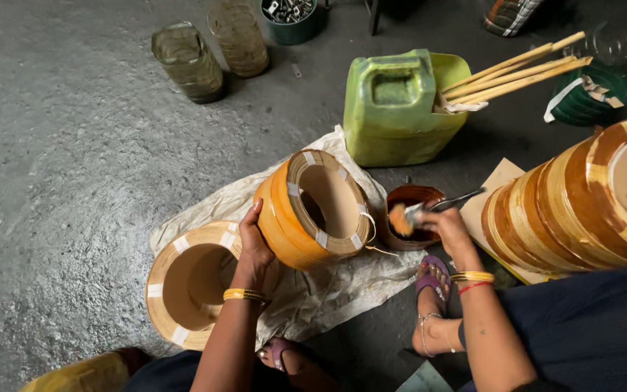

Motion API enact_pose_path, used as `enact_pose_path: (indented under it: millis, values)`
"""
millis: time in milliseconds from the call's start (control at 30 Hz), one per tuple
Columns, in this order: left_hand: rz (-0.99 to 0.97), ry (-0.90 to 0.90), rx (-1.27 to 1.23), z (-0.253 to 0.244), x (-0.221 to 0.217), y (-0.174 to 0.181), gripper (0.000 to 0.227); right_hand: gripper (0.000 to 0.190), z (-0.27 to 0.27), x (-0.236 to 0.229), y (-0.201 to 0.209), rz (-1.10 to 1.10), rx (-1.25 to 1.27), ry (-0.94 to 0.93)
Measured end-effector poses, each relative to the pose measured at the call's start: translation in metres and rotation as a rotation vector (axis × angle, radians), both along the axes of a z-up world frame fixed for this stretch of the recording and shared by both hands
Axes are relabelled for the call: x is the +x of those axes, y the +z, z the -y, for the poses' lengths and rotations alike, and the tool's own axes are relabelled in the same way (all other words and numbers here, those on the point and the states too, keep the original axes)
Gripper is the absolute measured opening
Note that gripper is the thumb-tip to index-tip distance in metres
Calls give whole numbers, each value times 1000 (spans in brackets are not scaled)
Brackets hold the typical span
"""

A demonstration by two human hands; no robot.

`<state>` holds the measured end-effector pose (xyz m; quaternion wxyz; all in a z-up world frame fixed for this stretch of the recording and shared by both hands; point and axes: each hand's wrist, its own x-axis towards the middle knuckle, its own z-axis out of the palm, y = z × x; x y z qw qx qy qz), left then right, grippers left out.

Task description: The person sits on the floor and applies a brownish-orange finish to cylindrical wooden rings using a brush. They dip the brush into a container, coat the exterior and interior surfaces of each ring, and place the finished pieces aside.

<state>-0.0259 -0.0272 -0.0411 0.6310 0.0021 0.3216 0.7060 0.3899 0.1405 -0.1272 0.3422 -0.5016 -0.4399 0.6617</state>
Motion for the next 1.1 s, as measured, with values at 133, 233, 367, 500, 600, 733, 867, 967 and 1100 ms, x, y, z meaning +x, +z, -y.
enact_pose_path:
  millis: [133,233,367,500,600,733,867,967,1100]
  values:
    - [32,-8,-22,-1,-1,-3,54,29,-13,-52,61,-631,-89,-152]
    - [7,-12,4,-3,-3,-2,54,45,-27,-136,92,-731,-4,-85]
    - [22,-10,28,2,0,-2,54,30,-15,-226,119,-656,-136,-69]
    - [31,-12,51,-3,-4,-2,54,31,44,-227,146,-495,73,103]
    - [53,-27,25,-1,-4,-6,54,33,74,-188,164,-308,270,368]
    - [33,-5,46,-2,-4,-9,51,30,45,-133,196,120,562,841]
    - [31,-2,29,-2,-5,-10,53,32,1,-139,208,239,794,773]
    - [44,4,26,2,0,-10,52,29,-16,-174,199,-41,830,481]
    - [-7,33,-10,-5,-5,-5,52,26,-39,-209,168,-142,866,527]
